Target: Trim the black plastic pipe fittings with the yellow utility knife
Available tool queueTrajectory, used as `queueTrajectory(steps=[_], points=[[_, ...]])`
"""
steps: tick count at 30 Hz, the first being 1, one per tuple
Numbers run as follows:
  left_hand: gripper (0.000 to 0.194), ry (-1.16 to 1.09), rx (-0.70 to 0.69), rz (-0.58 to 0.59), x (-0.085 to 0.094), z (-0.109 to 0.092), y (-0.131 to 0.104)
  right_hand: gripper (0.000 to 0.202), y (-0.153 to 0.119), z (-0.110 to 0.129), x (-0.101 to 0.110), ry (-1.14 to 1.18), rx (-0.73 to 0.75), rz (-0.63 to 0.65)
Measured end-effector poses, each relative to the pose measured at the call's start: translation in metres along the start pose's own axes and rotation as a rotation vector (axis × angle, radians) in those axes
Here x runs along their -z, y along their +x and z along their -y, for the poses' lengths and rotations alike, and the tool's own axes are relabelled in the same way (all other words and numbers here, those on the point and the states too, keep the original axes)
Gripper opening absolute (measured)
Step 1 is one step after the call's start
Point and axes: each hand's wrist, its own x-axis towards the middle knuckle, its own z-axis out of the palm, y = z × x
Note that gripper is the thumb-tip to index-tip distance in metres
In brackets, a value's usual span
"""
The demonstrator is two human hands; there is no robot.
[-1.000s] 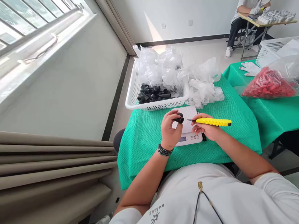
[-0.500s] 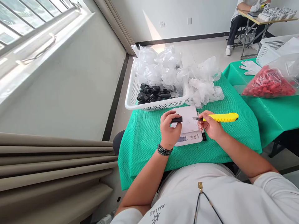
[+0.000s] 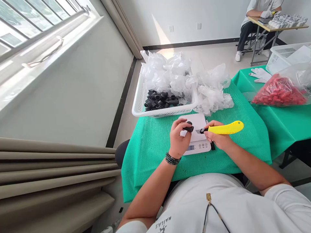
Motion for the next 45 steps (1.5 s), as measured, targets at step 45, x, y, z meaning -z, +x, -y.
queueTrajectory(steps=[45], points=[[0.02,-0.019,-0.021,0.111,0.007,-0.01,0.003,0.033,0.005,-0.003,0.001,-0.211,0.142,-0.095]])
